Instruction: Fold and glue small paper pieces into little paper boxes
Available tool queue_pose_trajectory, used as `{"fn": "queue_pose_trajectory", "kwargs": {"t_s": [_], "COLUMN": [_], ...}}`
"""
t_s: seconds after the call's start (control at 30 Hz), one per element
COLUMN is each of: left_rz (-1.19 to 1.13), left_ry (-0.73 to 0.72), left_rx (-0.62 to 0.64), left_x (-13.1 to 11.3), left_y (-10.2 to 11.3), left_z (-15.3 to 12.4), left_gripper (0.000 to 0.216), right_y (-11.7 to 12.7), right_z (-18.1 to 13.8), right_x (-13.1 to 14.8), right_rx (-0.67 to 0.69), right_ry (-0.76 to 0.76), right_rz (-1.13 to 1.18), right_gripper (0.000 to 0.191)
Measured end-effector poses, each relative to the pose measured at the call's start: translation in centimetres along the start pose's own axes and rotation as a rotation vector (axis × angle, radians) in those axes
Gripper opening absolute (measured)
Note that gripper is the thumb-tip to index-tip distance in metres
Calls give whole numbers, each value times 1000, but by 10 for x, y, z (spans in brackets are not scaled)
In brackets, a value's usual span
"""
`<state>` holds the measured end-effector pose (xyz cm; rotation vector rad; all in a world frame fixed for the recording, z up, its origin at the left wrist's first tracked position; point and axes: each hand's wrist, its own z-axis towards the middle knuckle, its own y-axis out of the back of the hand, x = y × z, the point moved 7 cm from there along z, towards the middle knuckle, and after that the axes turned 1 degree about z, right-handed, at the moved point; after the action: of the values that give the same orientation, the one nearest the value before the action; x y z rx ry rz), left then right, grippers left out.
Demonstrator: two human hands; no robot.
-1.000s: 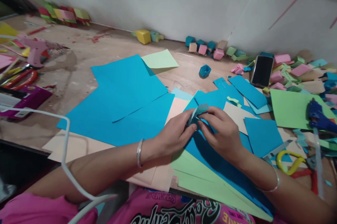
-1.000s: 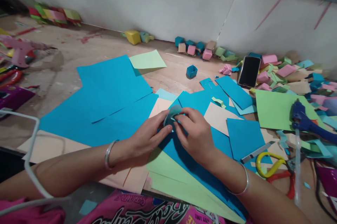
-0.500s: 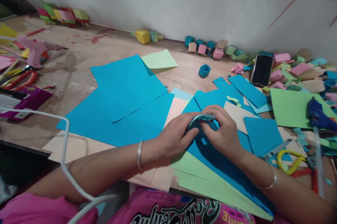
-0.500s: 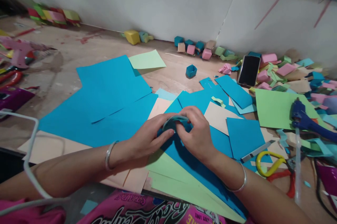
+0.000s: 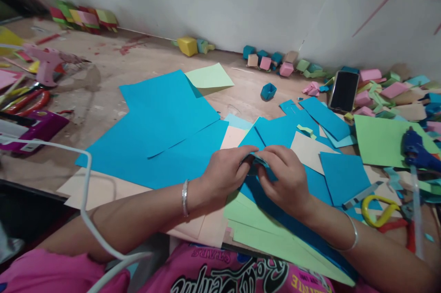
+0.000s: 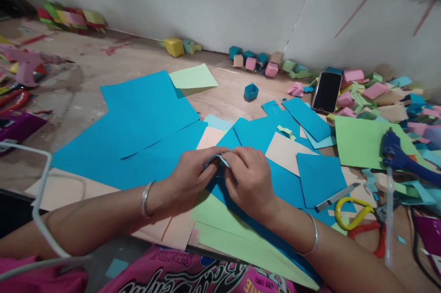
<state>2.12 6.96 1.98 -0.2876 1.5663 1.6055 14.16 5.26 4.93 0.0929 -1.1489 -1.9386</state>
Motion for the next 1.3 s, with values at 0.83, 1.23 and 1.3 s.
{"fn": "queue_pose_trajectory", "kwargs": {"t_s": [0.83, 1.23, 1.3], "left_rz": [-253, -482, -616], "left_ry": [-68, 136, 203], "left_rx": [-111, -143, -121], "left_x": [-7, 9, 11], "left_y": [7, 6, 3], "left_z": [0, 4, 4], "left_gripper": [15, 26, 24], "right_y": [1, 7, 8], "right_z": [4, 10, 9], "right_x": [-44, -24, -23], "right_rx": [28, 44, 31], "right_ry": [-392, -79, -58], "right_rz": [295, 174, 145], "right_gripper": [28, 11, 15]}}
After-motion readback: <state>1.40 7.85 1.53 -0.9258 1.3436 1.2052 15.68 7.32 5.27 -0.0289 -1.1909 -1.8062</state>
